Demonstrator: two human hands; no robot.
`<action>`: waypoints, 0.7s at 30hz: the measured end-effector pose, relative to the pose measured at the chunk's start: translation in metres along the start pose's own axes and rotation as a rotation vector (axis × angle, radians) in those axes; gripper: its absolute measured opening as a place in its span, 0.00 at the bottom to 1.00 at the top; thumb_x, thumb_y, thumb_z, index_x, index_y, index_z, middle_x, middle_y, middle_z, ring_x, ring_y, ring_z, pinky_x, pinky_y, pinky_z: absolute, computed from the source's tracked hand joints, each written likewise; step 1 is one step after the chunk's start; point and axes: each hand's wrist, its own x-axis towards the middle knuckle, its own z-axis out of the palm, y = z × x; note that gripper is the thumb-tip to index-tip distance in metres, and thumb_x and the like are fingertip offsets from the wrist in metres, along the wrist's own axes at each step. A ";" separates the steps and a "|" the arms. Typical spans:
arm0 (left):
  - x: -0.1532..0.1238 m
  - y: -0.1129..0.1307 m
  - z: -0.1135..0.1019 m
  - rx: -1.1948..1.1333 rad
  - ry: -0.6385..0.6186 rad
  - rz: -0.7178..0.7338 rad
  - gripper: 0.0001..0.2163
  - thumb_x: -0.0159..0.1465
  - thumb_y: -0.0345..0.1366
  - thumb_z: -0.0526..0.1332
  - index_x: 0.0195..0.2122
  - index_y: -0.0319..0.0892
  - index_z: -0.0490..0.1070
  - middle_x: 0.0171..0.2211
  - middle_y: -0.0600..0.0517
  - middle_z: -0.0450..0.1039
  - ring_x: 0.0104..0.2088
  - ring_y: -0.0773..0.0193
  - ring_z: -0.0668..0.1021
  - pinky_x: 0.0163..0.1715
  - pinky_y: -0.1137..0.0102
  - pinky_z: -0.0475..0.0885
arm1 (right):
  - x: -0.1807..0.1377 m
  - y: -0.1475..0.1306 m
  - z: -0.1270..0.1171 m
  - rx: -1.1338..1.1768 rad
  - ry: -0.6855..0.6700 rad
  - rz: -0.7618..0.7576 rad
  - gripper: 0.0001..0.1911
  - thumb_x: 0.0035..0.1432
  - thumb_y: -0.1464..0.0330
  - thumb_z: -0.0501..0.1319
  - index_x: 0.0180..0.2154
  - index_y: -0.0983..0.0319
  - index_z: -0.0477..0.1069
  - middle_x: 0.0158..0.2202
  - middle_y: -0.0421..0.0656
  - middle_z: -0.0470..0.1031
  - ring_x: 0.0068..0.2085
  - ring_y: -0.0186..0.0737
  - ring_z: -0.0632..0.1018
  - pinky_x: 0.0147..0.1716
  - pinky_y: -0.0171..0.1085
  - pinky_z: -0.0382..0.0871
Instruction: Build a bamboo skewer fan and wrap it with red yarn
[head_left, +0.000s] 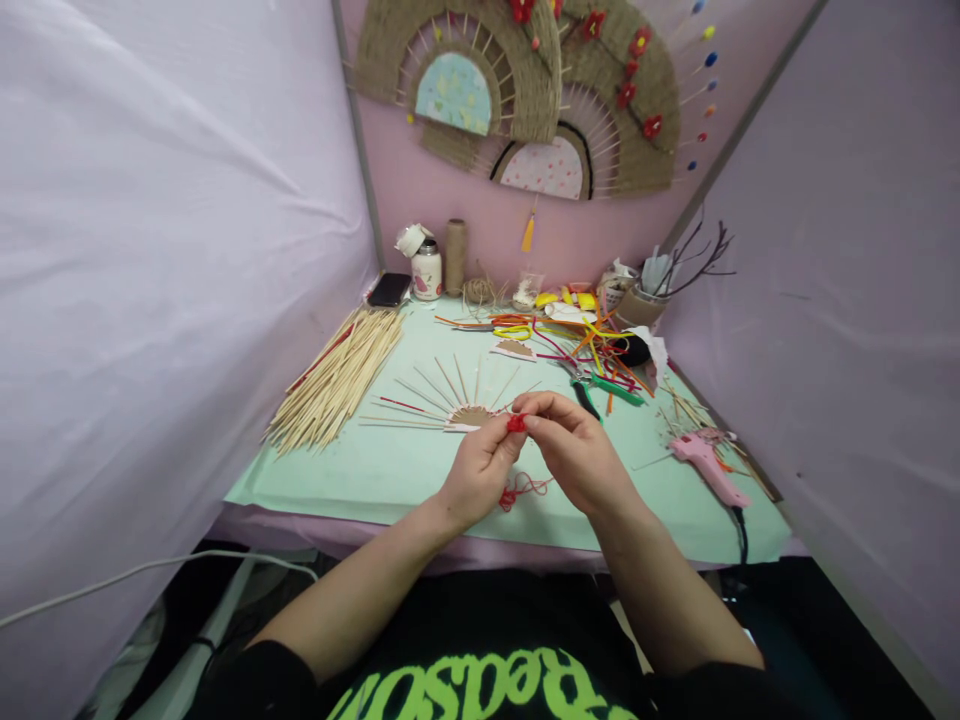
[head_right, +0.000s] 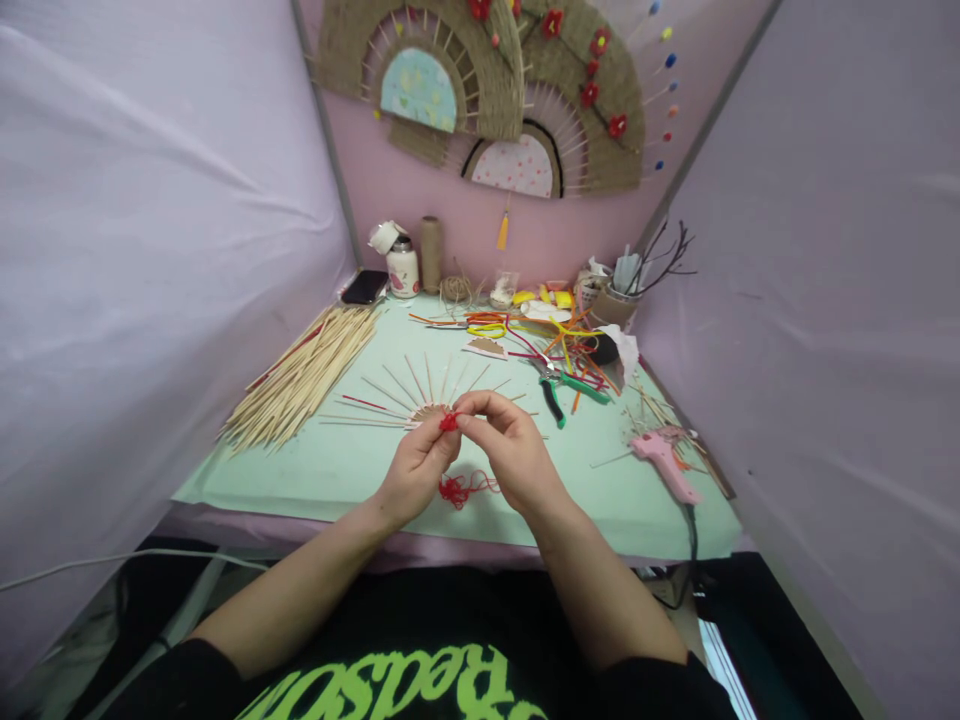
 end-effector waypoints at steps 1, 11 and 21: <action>0.000 0.000 0.000 -0.012 -0.009 -0.018 0.19 0.68 0.50 0.53 0.29 0.41 0.67 0.23 0.56 0.60 0.25 0.68 0.61 0.27 0.71 0.58 | 0.000 -0.001 0.000 0.009 -0.002 0.011 0.05 0.53 0.66 0.65 0.31 0.58 0.71 0.36 0.41 0.73 0.41 0.39 0.73 0.46 0.40 0.68; 0.006 -0.001 -0.005 -0.362 0.043 -0.022 0.16 0.67 0.48 0.57 0.28 0.42 0.66 0.29 0.52 0.66 0.34 0.67 0.70 0.40 0.70 0.67 | -0.002 0.019 0.001 0.085 -0.009 0.026 0.13 0.59 0.59 0.61 0.44 0.58 0.70 0.43 0.43 0.72 0.47 0.41 0.73 0.50 0.44 0.68; 0.013 0.020 -0.018 -0.701 0.147 -0.129 0.16 0.62 0.47 0.64 0.29 0.41 0.64 0.24 0.56 0.62 0.24 0.72 0.65 0.26 0.75 0.65 | -0.018 0.048 0.010 -0.202 -0.289 0.125 0.13 0.61 0.60 0.59 0.44 0.60 0.70 0.26 0.36 0.67 0.28 0.34 0.69 0.30 0.35 0.65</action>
